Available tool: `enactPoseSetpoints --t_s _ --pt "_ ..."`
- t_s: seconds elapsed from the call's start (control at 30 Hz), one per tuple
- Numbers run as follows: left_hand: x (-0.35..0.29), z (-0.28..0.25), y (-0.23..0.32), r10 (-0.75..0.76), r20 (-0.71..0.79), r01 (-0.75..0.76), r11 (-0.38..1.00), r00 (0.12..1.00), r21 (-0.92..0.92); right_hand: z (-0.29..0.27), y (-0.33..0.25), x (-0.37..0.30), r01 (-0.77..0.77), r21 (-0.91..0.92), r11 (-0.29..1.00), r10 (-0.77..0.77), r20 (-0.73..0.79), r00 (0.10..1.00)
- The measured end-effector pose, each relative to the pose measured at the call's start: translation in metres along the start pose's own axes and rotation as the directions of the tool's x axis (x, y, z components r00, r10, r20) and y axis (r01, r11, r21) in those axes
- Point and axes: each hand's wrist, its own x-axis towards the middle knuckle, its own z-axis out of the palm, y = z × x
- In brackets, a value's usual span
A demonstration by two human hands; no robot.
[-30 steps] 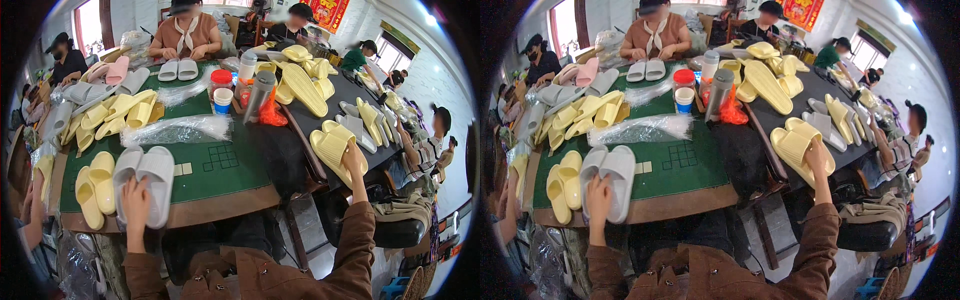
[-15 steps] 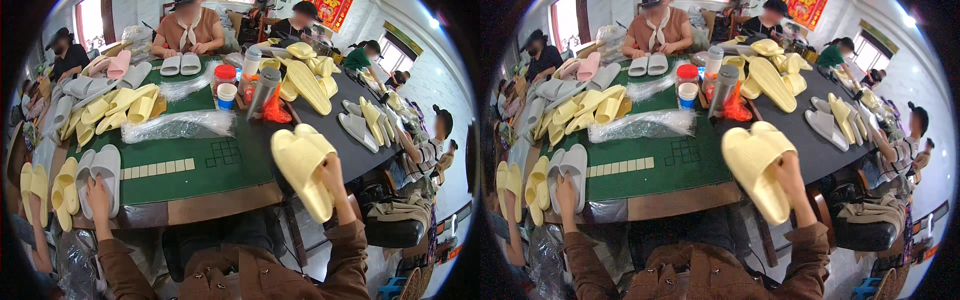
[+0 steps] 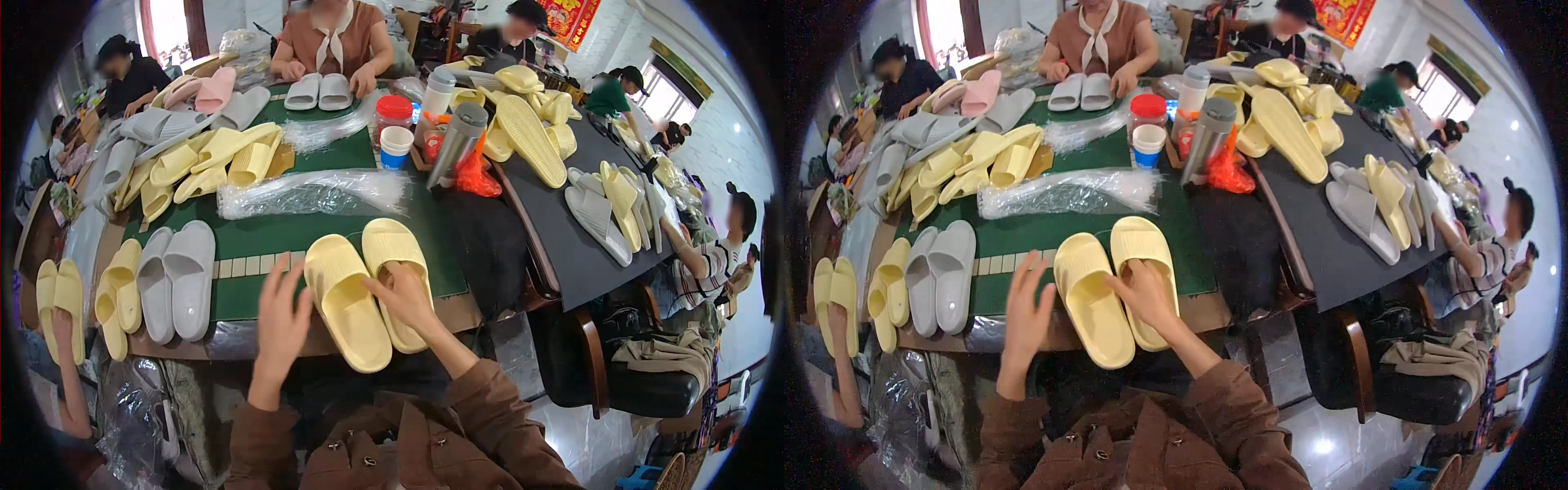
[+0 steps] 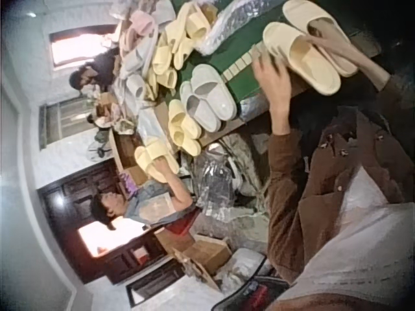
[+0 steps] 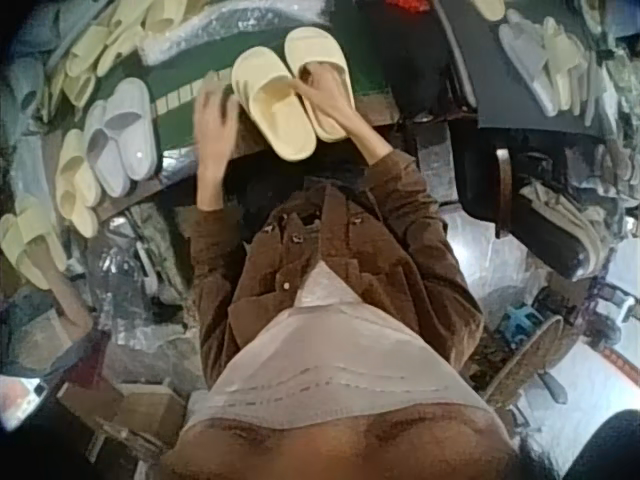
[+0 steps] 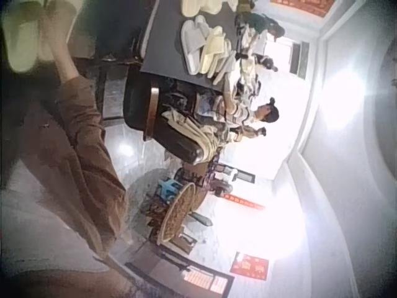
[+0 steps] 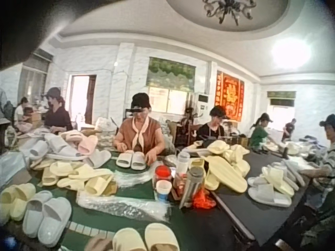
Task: The person assembles pairs of plastic slippers by inserting a thin white tie into the straps of each slipper to secure them together. They handle multiple pairs of slippers in various colors, picking them up from a pile, performing the insertion, and placing the finished pairs on the table.
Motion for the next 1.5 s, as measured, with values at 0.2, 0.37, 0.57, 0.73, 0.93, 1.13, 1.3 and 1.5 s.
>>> enactPoseSetpoints --t_s 0.2,0.37,0.57,0.73,0.93,1.13,1.3,1.5 --pt "-0.003 0.055 0.007 0.088 0.078 -0.090 0.995 0.993 0.034 -0.016 0.035 -0.025 0.167 0.233 0.958 -0.159 -0.052 0.986" --pt "0.014 0.073 0.001 0.033 0.058 -0.037 0.997 0.998 0.072 -0.048 0.032 -0.042 0.053 0.403 0.914 -0.058 0.002 0.998" --pt "0.043 0.076 0.030 0.298 0.016 -0.281 0.878 0.954 0.389 -0.074 0.023 -0.032 0.007 0.676 0.737 0.007 -0.018 1.000" --pt "0.057 0.095 0.025 0.362 0.173 -0.389 0.907 0.916 0.161 -0.093 -0.025 -0.022 -0.053 0.638 0.769 -0.108 0.211 0.972" --pt "0.056 0.093 0.023 0.383 0.148 -0.403 0.903 0.912 0.148 -0.122 -0.110 0.024 0.316 0.689 0.652 -0.468 0.038 0.883" --pt "0.051 0.094 0.025 0.363 0.116 -0.378 0.911 0.925 0.164 -0.172 -0.162 0.039 0.660 0.752 0.001 -0.310 -0.627 0.715" --pt "0.047 0.096 0.023 0.372 0.083 -0.381 0.907 0.924 0.181 -0.112 -0.064 0.079 0.453 0.800 0.394 -0.049 -0.474 0.879" --pt "0.050 0.099 0.029 0.379 0.063 -0.384 0.911 0.923 0.153 -0.038 0.072 0.099 0.165 0.482 0.861 0.034 -0.378 0.925"
